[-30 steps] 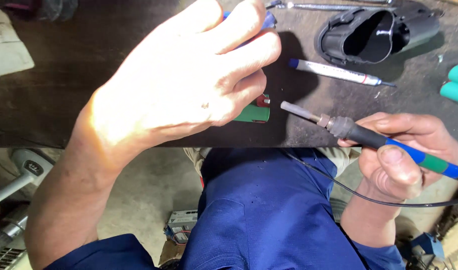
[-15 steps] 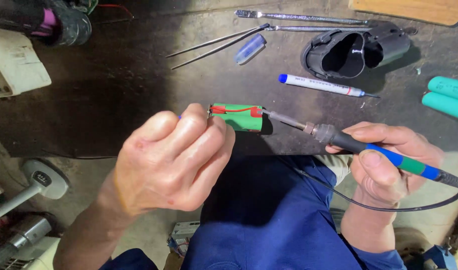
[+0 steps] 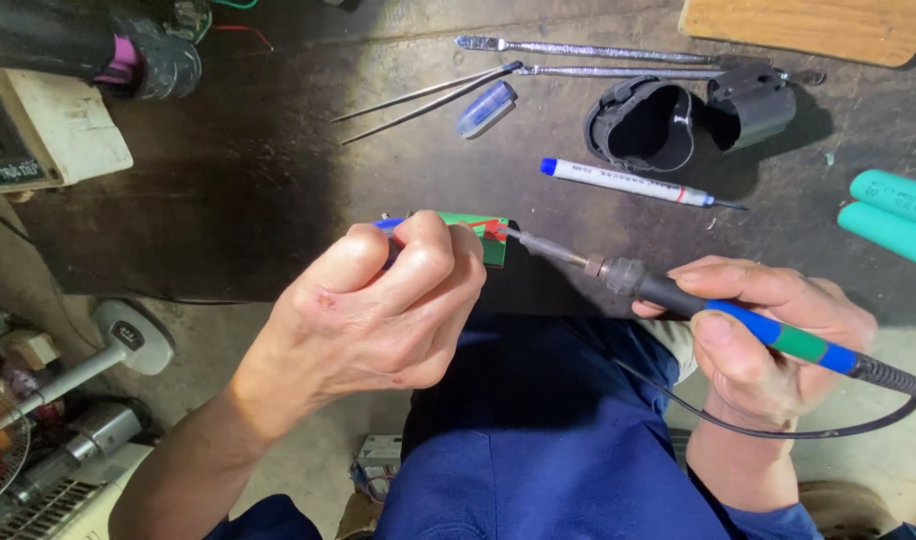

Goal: Soldering a BMS board to a lithium-ion battery pack and trimming wires with pliers.

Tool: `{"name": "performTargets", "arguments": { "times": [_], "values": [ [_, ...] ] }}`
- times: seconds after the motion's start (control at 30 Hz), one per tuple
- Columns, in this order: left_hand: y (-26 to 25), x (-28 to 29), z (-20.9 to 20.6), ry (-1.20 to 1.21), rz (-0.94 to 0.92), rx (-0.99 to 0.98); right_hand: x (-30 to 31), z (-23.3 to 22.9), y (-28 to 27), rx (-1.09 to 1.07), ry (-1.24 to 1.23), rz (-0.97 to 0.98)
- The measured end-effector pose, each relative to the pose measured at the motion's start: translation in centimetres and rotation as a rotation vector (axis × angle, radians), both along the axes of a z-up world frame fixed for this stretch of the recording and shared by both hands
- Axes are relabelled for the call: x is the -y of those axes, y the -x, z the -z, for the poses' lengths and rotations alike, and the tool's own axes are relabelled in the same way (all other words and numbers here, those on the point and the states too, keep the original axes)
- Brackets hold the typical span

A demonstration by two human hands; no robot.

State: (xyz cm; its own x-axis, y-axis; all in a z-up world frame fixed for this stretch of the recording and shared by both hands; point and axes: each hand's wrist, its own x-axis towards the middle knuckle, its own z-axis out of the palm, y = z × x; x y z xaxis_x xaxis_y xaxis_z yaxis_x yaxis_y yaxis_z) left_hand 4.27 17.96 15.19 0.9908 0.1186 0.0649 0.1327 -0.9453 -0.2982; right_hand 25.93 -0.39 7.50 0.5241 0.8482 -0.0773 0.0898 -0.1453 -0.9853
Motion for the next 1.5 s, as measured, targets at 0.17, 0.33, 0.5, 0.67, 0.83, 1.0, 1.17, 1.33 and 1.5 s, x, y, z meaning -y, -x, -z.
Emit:
{"name": "performTargets", "arguments": {
  "times": [0.17, 0.33, 0.5, 0.67, 0.83, 1.0, 1.17, 1.33, 1.5],
  "values": [
    [0.1, -0.2, 0.3, 0.012, 0.033, 0.002, -0.5, -0.5, 0.0, 0.102, 0.035, -0.055],
    [0.2, 0.0, 0.3, 0.013, 0.019, -0.007, -0.1, -0.2, 0.0, 0.091, 0.038, -0.041],
    [0.1, -0.1, 0.3, 0.022, 0.020, -0.008, -1.0, -1.4, 0.3, 0.182, 0.107, -0.045],
    [0.0, -0.2, 0.4, 0.030, 0.021, 0.002, -0.8, -1.3, 0.0, 0.223, 0.172, -0.066],
    [0.0, -0.2, 0.3, 0.037, 0.020, -0.021, -0.2, -1.0, -0.2, 0.308, 0.212, -0.067],
    [0.0, -0.2, 0.3, 0.053, 0.009, -0.024, -0.2, -0.9, -0.2, 0.306, 0.212, -0.065],
    [0.1, -0.3, 0.4, 0.057, 0.022, -0.025, -0.3, -1.0, -0.2, 0.312, 0.203, -0.069],
    [-0.1, -0.4, 0.0, 0.048, 0.033, -0.014, -0.8, -1.4, 0.0, 0.287, 0.167, -0.066],
    [0.0, -0.4, 0.2, 0.055, 0.037, -0.016, -0.7, -1.0, -0.1, 0.268, 0.113, -0.089]
  ]
}}
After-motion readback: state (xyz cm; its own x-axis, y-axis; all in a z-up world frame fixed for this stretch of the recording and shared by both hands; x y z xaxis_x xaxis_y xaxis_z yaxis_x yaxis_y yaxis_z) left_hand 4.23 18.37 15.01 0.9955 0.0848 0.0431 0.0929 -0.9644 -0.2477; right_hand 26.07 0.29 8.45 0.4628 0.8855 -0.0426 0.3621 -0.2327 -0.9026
